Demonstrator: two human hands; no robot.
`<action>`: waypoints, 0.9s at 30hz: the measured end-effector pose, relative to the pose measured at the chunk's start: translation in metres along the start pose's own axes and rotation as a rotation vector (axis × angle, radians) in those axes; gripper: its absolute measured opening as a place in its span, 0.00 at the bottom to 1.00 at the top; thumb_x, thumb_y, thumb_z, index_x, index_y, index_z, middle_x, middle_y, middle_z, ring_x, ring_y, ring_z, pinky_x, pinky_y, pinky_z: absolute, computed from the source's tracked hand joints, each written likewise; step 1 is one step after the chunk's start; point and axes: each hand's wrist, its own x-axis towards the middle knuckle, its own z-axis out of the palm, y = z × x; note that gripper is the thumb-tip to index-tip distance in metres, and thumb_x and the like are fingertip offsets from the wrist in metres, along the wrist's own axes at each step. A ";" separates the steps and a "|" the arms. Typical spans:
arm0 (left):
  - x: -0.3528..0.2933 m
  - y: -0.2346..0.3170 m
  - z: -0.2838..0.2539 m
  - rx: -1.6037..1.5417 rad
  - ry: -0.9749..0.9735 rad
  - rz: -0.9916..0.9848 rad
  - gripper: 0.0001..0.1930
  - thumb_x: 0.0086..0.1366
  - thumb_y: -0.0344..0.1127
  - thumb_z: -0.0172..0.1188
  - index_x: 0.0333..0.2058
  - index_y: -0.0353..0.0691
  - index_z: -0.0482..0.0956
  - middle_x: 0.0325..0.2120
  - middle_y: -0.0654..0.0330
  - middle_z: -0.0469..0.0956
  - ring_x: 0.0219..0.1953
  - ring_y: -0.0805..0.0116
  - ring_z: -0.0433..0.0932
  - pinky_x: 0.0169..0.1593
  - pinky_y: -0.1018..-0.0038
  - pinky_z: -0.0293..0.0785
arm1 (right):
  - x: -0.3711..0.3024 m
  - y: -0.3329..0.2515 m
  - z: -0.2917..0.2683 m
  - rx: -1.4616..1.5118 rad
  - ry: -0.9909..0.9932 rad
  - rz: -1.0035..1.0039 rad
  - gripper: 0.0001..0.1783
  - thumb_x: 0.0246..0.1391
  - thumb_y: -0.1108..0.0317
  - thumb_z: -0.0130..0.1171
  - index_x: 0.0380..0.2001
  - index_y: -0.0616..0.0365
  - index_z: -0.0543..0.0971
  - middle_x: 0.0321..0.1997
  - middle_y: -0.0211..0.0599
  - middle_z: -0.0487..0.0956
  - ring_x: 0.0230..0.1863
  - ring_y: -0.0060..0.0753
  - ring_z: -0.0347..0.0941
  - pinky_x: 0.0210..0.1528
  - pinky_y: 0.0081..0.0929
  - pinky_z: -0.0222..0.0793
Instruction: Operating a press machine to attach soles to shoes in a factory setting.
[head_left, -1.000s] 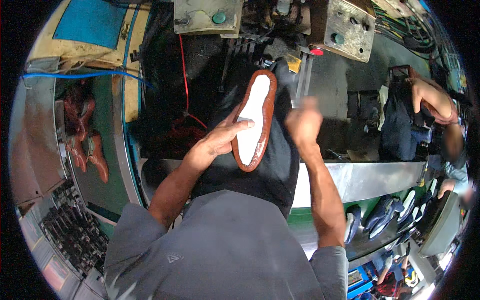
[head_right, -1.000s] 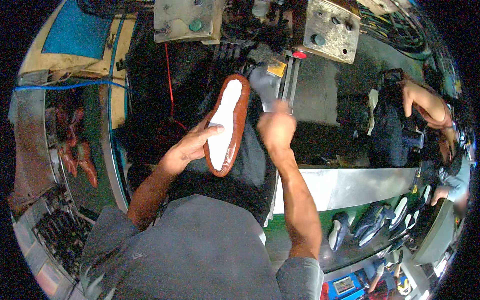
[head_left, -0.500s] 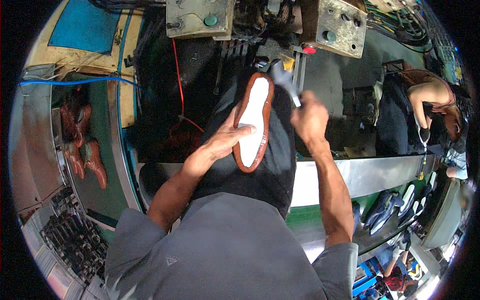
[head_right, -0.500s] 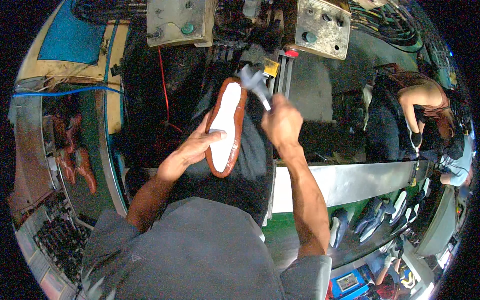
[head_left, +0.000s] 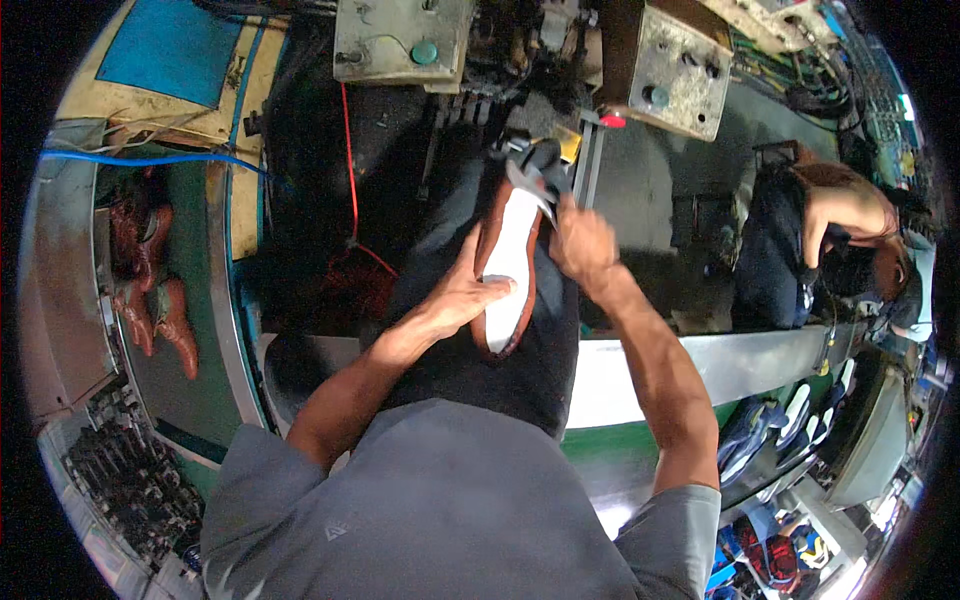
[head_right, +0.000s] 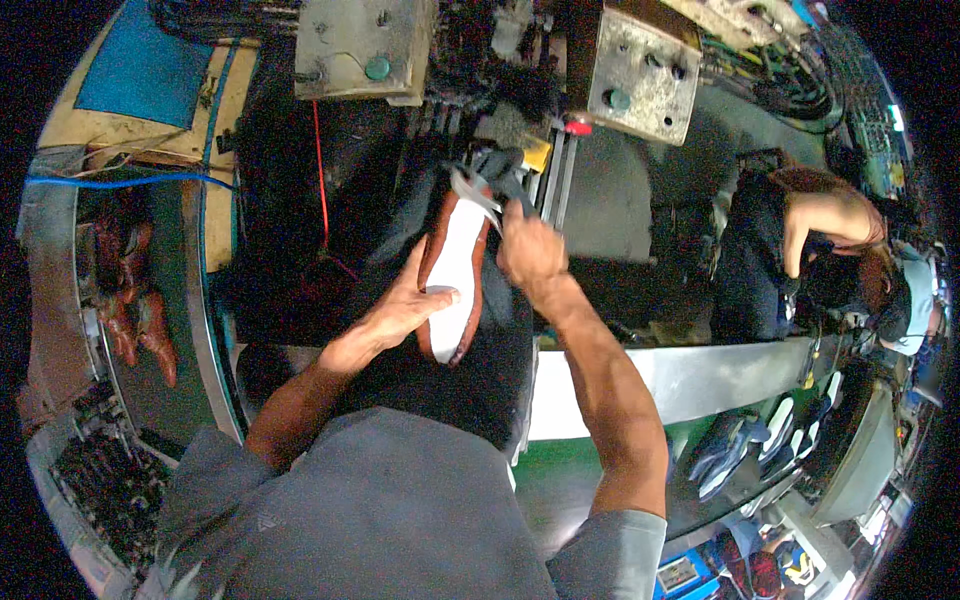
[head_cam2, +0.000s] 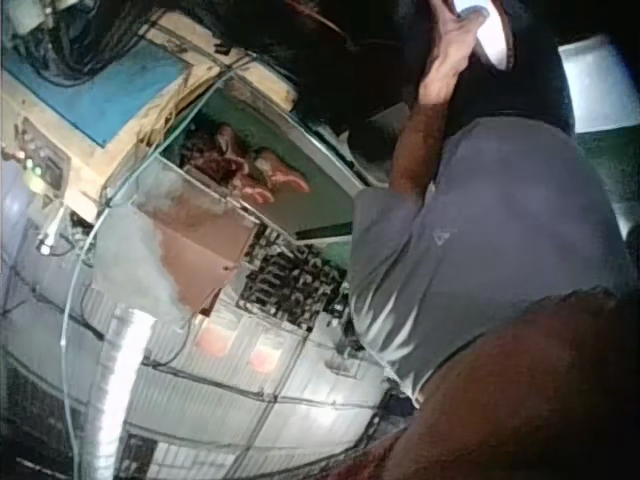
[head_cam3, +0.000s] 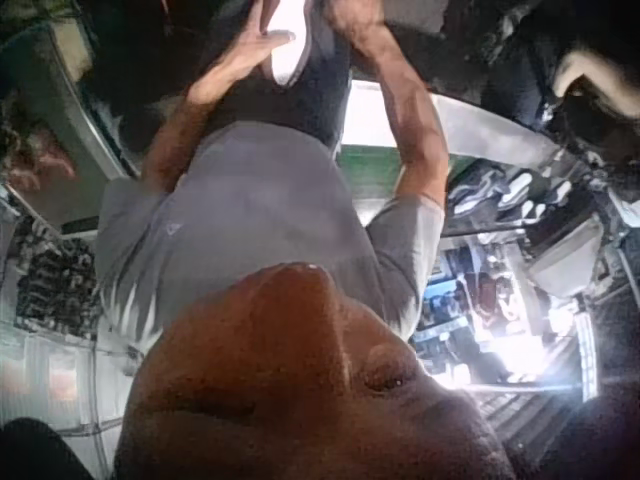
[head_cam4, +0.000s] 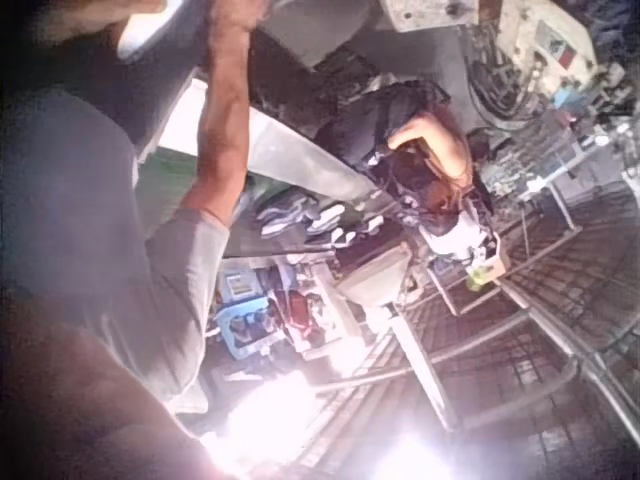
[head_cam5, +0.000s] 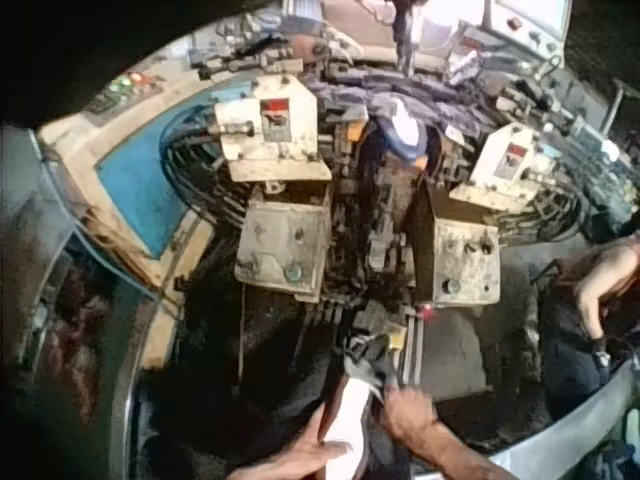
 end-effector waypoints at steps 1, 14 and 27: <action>0.002 0.000 -0.004 -0.071 -0.031 -0.051 0.58 0.66 0.25 0.72 0.81 0.39 0.36 0.76 0.53 0.57 0.72 0.64 0.65 0.70 0.67 0.69 | 0.000 0.000 0.005 -0.073 -0.212 0.121 0.16 0.56 0.68 0.62 0.47 0.63 0.78 0.39 0.64 0.86 0.45 0.69 0.84 0.49 0.61 0.80; -0.037 0.021 -0.045 -0.655 -0.167 -0.112 0.51 0.64 0.33 0.68 0.81 0.43 0.48 0.73 0.53 0.66 0.73 0.56 0.68 0.76 0.55 0.66 | -0.060 -0.024 -0.028 0.511 0.276 0.176 0.10 0.56 0.76 0.61 0.42 0.63 0.77 0.35 0.58 0.84 0.38 0.60 0.84 0.43 0.42 0.77; -0.164 0.060 -0.187 -0.311 0.504 -0.015 0.52 0.64 0.41 0.71 0.81 0.48 0.51 0.73 0.56 0.65 0.72 0.59 0.64 0.73 0.58 0.65 | -0.111 -0.018 0.034 0.400 0.190 0.068 0.12 0.57 0.78 0.60 0.45 0.68 0.78 0.35 0.55 0.82 0.35 0.50 0.77 0.45 0.44 0.75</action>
